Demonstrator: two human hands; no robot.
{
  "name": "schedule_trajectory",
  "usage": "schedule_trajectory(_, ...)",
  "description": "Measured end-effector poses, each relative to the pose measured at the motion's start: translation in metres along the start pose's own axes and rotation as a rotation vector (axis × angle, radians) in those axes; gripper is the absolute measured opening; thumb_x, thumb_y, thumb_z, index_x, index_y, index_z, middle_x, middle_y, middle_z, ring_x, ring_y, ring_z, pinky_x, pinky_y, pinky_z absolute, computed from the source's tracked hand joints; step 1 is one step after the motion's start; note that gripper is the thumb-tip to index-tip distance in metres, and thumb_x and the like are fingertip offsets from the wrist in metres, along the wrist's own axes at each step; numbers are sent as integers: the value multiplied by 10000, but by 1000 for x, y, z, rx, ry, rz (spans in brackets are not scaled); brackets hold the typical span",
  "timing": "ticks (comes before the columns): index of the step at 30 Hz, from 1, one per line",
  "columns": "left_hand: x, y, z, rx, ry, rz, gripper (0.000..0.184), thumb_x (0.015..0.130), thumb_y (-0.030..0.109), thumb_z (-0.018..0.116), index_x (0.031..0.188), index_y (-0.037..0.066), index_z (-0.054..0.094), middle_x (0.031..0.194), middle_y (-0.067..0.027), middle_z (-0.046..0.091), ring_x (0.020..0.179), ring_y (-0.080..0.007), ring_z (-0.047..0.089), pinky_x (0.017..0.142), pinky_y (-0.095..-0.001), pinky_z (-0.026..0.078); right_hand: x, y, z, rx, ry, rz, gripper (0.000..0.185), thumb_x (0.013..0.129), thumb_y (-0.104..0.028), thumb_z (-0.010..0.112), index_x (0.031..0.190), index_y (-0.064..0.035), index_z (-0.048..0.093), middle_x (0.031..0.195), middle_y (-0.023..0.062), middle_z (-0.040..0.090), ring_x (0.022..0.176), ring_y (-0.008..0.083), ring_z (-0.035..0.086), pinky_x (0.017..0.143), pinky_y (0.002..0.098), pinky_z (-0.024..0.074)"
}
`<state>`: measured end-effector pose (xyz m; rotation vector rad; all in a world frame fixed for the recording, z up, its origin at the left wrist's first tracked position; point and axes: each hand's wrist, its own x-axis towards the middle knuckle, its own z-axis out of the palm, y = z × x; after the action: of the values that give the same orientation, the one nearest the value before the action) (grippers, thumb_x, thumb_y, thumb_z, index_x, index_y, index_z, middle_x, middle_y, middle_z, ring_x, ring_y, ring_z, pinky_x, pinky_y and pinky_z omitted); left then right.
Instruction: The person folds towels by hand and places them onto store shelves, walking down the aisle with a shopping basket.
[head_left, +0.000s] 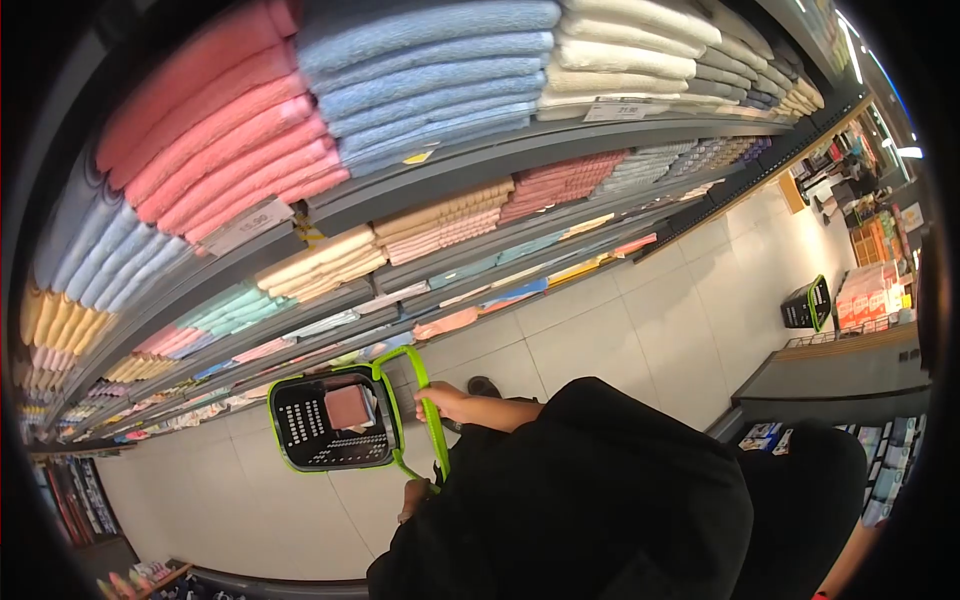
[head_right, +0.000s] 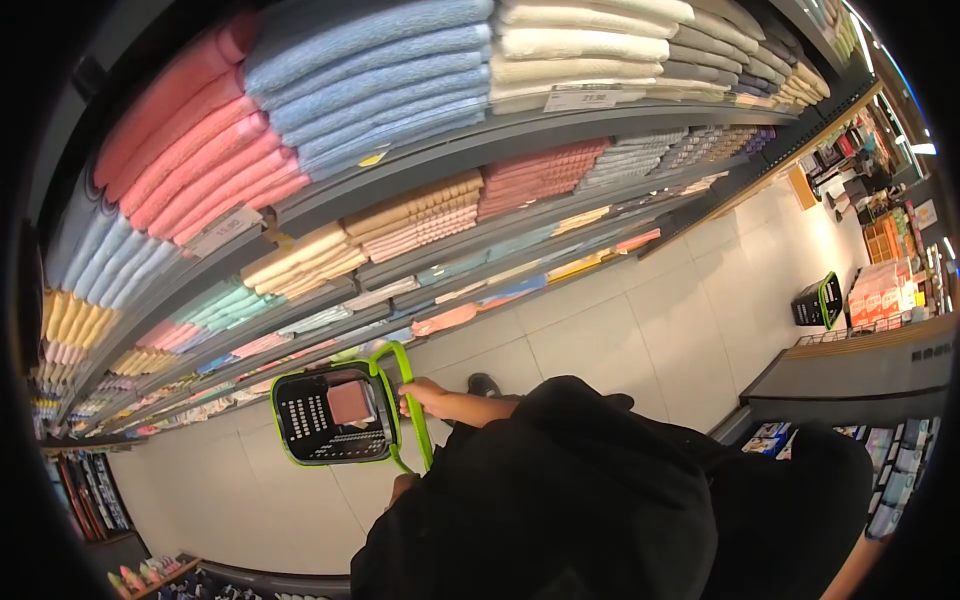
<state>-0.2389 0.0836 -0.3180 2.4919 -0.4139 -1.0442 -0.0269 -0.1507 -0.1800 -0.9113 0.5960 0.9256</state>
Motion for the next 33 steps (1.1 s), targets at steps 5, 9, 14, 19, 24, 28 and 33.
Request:
schedule_trajectory(5, 3, -23, 36, 101, 182, 188, 238, 701, 224, 644, 820, 19, 627, 708, -159, 632, 638, -326, 623, 606, -392, 503, 4, 9, -2, 19, 13, 28, 202, 845, -172, 588, 948, -16, 511, 797, 131, 580, 749, 281, 628, 729, 410, 547)
schedule_trajectory(9, 5, -2, 45, -771, 213, -452, 266, 735, 177, 590, 887, -41, 578, 750, -192, 610, 680, -317, 611, 605, -397, 492, -4, 3, -23, 32, -15, 49, 168, 854, -155, 572, 929, -23, 499, 802, 129, 570, 763, 289, 613, 772, 422, 529)
schedule_trajectory(14, 2, 37, 39, -744, 301, -554, 416, 741, 182, 558, 1036, -110, 526, 876, -263, 606, 880, -364, 620, 739, -418, 496, -15, -13, -17, -28, -38, 108, 141, 863, -148, 557, 915, -34, 492, 804, 120, 563, 799, 288, 598, 800, 426, 508)
schedule_trajectory(19, 20, 74, 37, -676, 374, -588, 374, 753, 171, 534, 995, -114, 516, 881, -278, 604, 870, -395, 618, 727, -449, 489, -18, -34, -33, -61, -90, 165, 113, 871, -133, 539, 908, -40, 488, 816, 126, 559, 810, 290, 592, 797, 419, 505)
schedule_trajectory(24, 42, 161, 4, -1109, 532, -918, 370, 787, 173, 507, 1035, -100, 470, 930, -310, 590, 895, -427, 609, 739, -466, 496, -21, -61, -87, -79, -128, 237, 110, 865, -133, 537, 896, -37, 491, 815, 124, 558, 821, 294, 586, 811, 422, 497)
schedule_trajectory(28, 69, 223, -8, -1114, 575, -960, 389, 796, 185, 501, 1067, -90, 450, 949, -317, 582, 939, -436, 593, 776, -467, 486, -19, -86, -144, -48, -176, 300, 125, 849, -138, 553, 889, -37, 493, 810, 121, 555, 826, 298, 583, 831, 431, 487)
schedule_trajectory(33, 111, 243, 51, -842, 574, -816, 456, 792, 171, 544, 1158, -91, 469, 1019, -313, 585, 963, -417, 595, 808, -439, 486, -41, -121, -173, -61, -179, 342, 136, 835, -137, 564, 882, -29, 495, 805, 123, 554, 842, 302, 579, 849, 438, 481)
